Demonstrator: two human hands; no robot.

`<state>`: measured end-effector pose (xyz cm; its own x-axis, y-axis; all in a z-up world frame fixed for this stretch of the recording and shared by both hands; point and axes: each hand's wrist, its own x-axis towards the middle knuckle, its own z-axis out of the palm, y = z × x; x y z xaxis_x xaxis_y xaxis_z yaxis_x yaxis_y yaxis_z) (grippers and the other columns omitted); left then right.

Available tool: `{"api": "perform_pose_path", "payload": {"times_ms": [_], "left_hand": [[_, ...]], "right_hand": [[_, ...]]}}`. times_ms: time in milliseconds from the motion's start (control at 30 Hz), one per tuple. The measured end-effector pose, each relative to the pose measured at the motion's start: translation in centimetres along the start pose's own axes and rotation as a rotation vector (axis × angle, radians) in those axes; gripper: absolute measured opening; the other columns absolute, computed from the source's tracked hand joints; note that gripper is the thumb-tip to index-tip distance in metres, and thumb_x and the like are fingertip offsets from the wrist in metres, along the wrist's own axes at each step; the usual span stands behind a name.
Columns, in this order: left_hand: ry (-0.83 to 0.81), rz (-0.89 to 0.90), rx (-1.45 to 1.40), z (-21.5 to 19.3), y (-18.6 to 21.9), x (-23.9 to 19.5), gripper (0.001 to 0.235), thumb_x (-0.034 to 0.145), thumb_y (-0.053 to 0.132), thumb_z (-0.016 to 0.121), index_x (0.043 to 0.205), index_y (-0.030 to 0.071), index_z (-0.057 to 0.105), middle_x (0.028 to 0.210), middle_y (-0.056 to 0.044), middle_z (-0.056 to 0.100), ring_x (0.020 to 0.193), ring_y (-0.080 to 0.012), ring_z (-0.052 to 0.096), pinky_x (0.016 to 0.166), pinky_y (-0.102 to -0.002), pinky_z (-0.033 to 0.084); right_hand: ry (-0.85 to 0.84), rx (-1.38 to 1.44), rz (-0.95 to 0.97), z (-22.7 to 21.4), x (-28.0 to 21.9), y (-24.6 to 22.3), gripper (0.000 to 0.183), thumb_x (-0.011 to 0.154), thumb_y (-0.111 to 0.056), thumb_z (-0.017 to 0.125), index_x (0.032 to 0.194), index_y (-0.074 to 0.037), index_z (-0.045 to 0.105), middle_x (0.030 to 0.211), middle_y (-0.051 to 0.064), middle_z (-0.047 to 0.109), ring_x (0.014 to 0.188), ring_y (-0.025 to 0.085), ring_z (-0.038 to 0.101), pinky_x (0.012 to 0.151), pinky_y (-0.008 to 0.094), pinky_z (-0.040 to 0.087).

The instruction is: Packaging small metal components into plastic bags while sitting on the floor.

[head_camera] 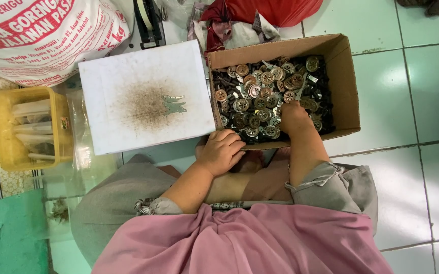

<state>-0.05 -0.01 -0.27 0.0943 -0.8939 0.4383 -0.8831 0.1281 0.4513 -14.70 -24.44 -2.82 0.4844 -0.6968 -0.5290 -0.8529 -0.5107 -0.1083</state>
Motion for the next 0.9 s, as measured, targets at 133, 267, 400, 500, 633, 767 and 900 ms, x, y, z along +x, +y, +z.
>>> {"api": "perform_pose_path", "payload": {"times_ms": [133,267,400,500,633,767,900], "left_hand": [[0.017,0.000,0.014,0.4,-0.2,-0.2,0.020,0.094,0.039,0.065,0.098,0.020,0.071,0.103,0.001,0.067,0.114,-0.0218,0.060,0.088,-0.039,0.046],[0.026,0.007,0.012,0.4,-0.2,-0.1,0.020,0.093,0.039,0.066,0.098,0.020,0.071,0.103,0.001,0.067,0.114,-0.0219,0.061,0.088,-0.039,0.047],[0.017,-0.005,0.004,0.2,0.0,0.0,0.019,0.094,0.037,0.065,0.098,0.019,0.071,0.103,0.001,0.067,0.114,-0.0225,0.061,0.088,-0.039,0.047],[0.021,0.003,-0.005,0.1,-0.1,0.1,0.019,0.093,0.036,0.066,0.097,0.019,0.071,0.102,0.000,0.067,0.113,-0.0227,0.061,0.088,-0.039,0.048],[0.021,0.009,-0.002,0.1,0.0,0.1,0.018,0.093,0.036,0.066,0.098,0.019,0.071,0.102,0.000,0.067,0.113,-0.0229,0.061,0.088,-0.039,0.048],[0.010,0.008,0.014,0.2,-0.1,-0.1,0.017,0.092,0.034,0.067,0.098,0.019,0.071,0.103,-0.001,0.067,0.115,-0.0239,0.060,0.088,-0.039,0.048],[0.011,0.007,0.001,0.0,-0.1,0.1,0.016,0.091,0.033,0.067,0.097,0.019,0.071,0.102,0.000,0.067,0.114,-0.0235,0.060,0.087,-0.039,0.048]], "right_hand": [[-0.011,-0.084,-0.028,-0.3,-0.5,-0.1,0.025,0.087,0.005,0.061,0.106,0.004,0.077,0.111,0.031,0.066,0.090,0.047,0.074,0.074,0.057,0.063],[-0.027,-0.082,-0.022,-0.5,-0.8,-0.4,0.022,0.088,0.003,0.057,0.104,0.009,0.073,0.107,0.030,0.066,0.092,0.049,0.074,0.075,0.058,0.062],[-0.060,-0.116,-0.089,0.2,0.2,1.0,0.029,0.086,-0.004,0.060,0.108,0.007,0.076,0.105,0.027,0.069,0.093,0.044,0.074,0.075,0.056,0.064],[-0.068,-0.125,-0.121,0.6,0.6,1.3,0.030,0.088,-0.007,0.058,0.109,0.006,0.075,0.101,0.025,0.070,0.093,0.042,0.073,0.075,0.053,0.064],[-0.090,-0.123,-0.109,-0.2,-0.3,0.8,0.031,0.089,-0.014,0.060,0.110,0.001,0.075,0.105,0.022,0.071,0.102,0.039,0.071,0.081,0.052,0.063],[-0.127,-0.056,-0.049,-0.8,-0.9,0.4,0.031,0.089,-0.012,0.060,0.116,-0.009,0.074,0.107,0.018,0.072,0.104,0.038,0.071,0.085,0.052,0.061],[-0.085,-0.041,-0.073,-0.5,-0.8,0.6,0.030,0.091,-0.012,0.060,0.116,-0.007,0.076,0.105,0.018,0.073,0.102,0.038,0.072,0.083,0.051,0.062]]}}
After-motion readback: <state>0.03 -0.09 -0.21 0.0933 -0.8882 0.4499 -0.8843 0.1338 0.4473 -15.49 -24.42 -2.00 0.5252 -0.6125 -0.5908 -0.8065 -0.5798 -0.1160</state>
